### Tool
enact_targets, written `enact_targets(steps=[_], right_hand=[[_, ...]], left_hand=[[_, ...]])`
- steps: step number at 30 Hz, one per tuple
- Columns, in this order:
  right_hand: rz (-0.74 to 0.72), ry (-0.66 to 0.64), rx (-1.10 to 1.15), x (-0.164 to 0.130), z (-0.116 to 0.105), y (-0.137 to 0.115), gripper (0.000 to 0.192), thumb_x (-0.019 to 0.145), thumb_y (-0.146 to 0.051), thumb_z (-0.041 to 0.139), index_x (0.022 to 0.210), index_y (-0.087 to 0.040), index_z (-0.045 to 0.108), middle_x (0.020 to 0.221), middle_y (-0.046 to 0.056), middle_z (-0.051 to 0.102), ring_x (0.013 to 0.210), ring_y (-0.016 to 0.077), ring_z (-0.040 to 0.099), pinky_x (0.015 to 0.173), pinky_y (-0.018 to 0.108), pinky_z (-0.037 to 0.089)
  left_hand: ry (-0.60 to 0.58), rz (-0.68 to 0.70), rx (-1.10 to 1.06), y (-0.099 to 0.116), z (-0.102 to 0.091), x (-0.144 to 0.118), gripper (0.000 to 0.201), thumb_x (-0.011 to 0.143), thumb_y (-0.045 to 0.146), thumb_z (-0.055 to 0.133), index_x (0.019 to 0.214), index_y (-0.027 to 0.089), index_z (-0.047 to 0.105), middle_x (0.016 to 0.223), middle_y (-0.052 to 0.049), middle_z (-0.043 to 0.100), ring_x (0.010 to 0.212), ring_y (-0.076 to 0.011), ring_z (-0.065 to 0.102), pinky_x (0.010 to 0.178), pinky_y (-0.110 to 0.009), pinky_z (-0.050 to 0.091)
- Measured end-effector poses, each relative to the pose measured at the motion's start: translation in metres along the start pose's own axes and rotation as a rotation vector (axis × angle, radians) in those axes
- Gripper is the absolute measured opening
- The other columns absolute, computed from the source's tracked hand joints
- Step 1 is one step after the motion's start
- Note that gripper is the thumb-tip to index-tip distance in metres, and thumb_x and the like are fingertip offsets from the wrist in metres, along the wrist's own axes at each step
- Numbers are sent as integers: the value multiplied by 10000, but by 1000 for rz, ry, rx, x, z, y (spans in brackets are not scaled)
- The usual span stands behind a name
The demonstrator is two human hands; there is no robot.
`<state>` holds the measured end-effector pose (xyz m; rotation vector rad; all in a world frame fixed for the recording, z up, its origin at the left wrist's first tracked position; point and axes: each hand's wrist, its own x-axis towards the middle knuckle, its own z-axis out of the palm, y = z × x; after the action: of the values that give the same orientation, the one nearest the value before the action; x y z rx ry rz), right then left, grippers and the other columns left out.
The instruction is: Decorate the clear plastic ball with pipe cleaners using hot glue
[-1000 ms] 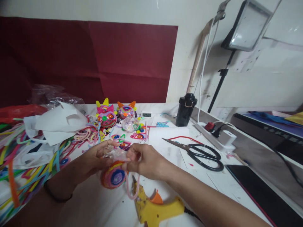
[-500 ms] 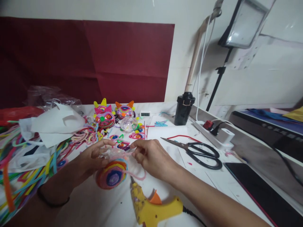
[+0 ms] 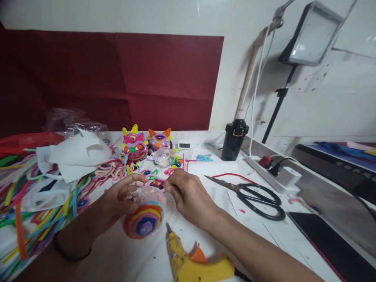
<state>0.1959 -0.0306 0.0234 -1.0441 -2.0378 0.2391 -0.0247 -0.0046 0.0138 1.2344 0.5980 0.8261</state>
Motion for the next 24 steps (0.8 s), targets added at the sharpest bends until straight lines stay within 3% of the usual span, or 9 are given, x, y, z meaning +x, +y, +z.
enact_targets(steps=[7, 13, 17, 19, 20, 22, 24], right_hand=[[-58, 58, 32, -2, 16, 9, 179, 884, -108, 514, 783, -182, 642, 715, 39, 627, 667, 164, 584, 602, 264, 438], [103, 8, 157, -3, 11, 14, 90, 887, -250, 613, 894, -199, 686, 813, 50, 704, 736, 187, 638, 659, 292, 491], [-20, 135, 25, -18, -4, 9, 166, 890, -217, 608, 1052, -217, 644, 1021, 94, 671, 975, 237, 620, 834, 356, 493], [-79, 191, -47, -31, -13, 5, 165, 887, -180, 598, 1044, -230, 614, 995, 91, 665, 962, 233, 623, 814, 343, 502], [-96, 173, -68, -38, -17, 3, 147, 885, -161, 586, 1008, -239, 604, 941, 78, 670, 912, 223, 637, 780, 328, 513], [-87, -16, -90, -53, -26, -2, 146, 870, -152, 587, 967, -259, 604, 888, 58, 687, 836, 208, 663, 731, 298, 539], [-69, -200, -123, -67, -33, -7, 281, 808, -194, 677, 1068, -282, 614, 968, 65, 718, 875, 224, 691, 736, 280, 567]], left_hand=[[12, 35, -10, 0, 2, -2, 513, 590, 171, 829, 1038, 205, 582, 753, 6, 718, 639, -133, 631, 577, -205, 458], [53, 71, 11, 0, 0, 0, 510, 597, 192, 825, 1032, 209, 558, 791, 0, 727, 658, -142, 643, 594, -215, 476], [109, 105, 15, -3, -3, 2, 522, 614, 186, 809, 1055, 220, 533, 876, -19, 730, 741, -173, 668, 647, -249, 506], [161, 119, 25, -3, -3, 2, 510, 621, 175, 802, 1051, 219, 530, 845, -5, 715, 715, -158, 657, 631, -237, 498], [190, 125, 34, -2, -3, 2, 507, 622, 170, 801, 1047, 219, 530, 820, 5, 704, 691, -147, 648, 616, -227, 489], [231, 133, 48, -2, -2, 2, 507, 621, 175, 803, 1042, 223, 525, 788, 19, 685, 665, -139, 637, 594, -219, 477], [245, 146, 56, -1, 0, 2, 505, 628, 191, 801, 1044, 232, 517, 776, 27, 676, 659, -142, 634, 595, -226, 476]])
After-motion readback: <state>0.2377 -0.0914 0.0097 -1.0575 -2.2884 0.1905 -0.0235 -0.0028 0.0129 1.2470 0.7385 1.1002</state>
